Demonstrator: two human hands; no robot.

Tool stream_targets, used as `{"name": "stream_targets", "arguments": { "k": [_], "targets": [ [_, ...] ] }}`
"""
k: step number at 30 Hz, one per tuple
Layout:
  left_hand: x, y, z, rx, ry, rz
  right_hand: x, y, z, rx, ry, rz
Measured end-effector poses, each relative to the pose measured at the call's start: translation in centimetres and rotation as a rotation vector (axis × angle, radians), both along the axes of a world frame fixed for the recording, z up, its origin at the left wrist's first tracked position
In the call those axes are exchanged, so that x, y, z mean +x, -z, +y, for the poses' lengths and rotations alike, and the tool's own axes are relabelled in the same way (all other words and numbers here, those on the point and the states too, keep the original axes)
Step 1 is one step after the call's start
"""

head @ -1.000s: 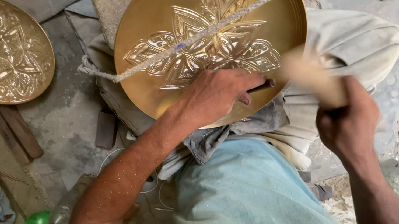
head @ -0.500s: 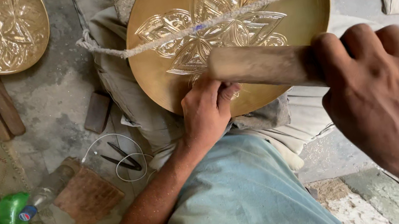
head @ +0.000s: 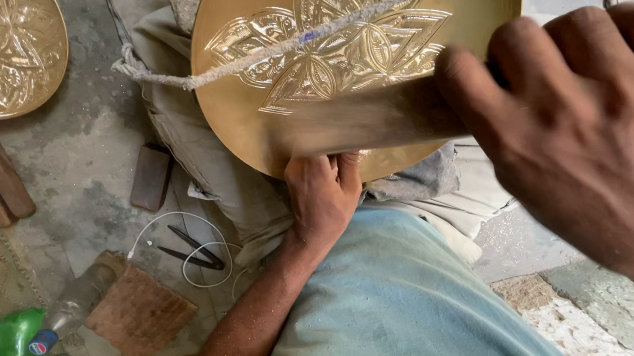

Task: The person sits on the floor with a brass plate on their lap, holding a small punch against the engraved floral pattern and striking it with a wooden mallet to deepen the embossed design, repositioning the punch repeatedly across the plate surface.

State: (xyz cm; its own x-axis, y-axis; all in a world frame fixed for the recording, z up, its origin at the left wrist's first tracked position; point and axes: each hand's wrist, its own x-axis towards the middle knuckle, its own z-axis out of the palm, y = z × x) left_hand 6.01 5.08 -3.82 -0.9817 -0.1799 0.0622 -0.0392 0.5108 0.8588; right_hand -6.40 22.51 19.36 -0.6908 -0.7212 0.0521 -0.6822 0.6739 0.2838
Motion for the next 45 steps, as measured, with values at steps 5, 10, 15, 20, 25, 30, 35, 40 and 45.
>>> {"name": "stream_targets", "arguments": {
  "k": [5, 10, 15, 20, 25, 30, 35, 40, 45],
  "targets": [
    [-2.8, -2.8, -1.1, -0.063, 0.210, 0.116, 0.4, 2.6, 3.4, -0.110, 0.182, -0.186],
    [-5.9, -5.5, -1.5, 0.010, 0.494, -0.059, 2.7, 5.2, 7.0, -0.101, 0.375, -0.201],
    [-5.4, -6.3, -1.0, 0.133, 0.209, 0.079, 3.9, 5.8, 10.3, -0.261, 0.398, -0.240],
    [-3.3, -5.8, 0.2, 0.247, -0.062, 0.053, 3.7, 5.3, 10.3, -0.424, 0.485, -0.350],
    [-2.4, -4.1, 0.5, 0.161, -0.044, 0.097, 0.3, 3.8, 6.1, -0.159, 0.087, -0.070],
    [-1.2, -1.7, 0.6, -0.095, 0.009, 0.173, -1.4, 0.8, 0.8, -0.261, 0.110, -0.319],
    [-2.0, -0.6, 0.1, -0.112, 0.146, 0.051, -1.4, 0.1, 1.8, -0.019, -0.024, -0.069],
    [-5.9, -3.4, -2.0, 0.024, 0.492, 0.048, 1.1, 4.8, 7.9, -0.036, 0.229, -0.135],
    [-9.9, -6.5, -2.1, -0.043, 0.817, -0.010, 5.6, 11.0, 11.7, -0.415, 0.448, -0.178]
  ]
}}
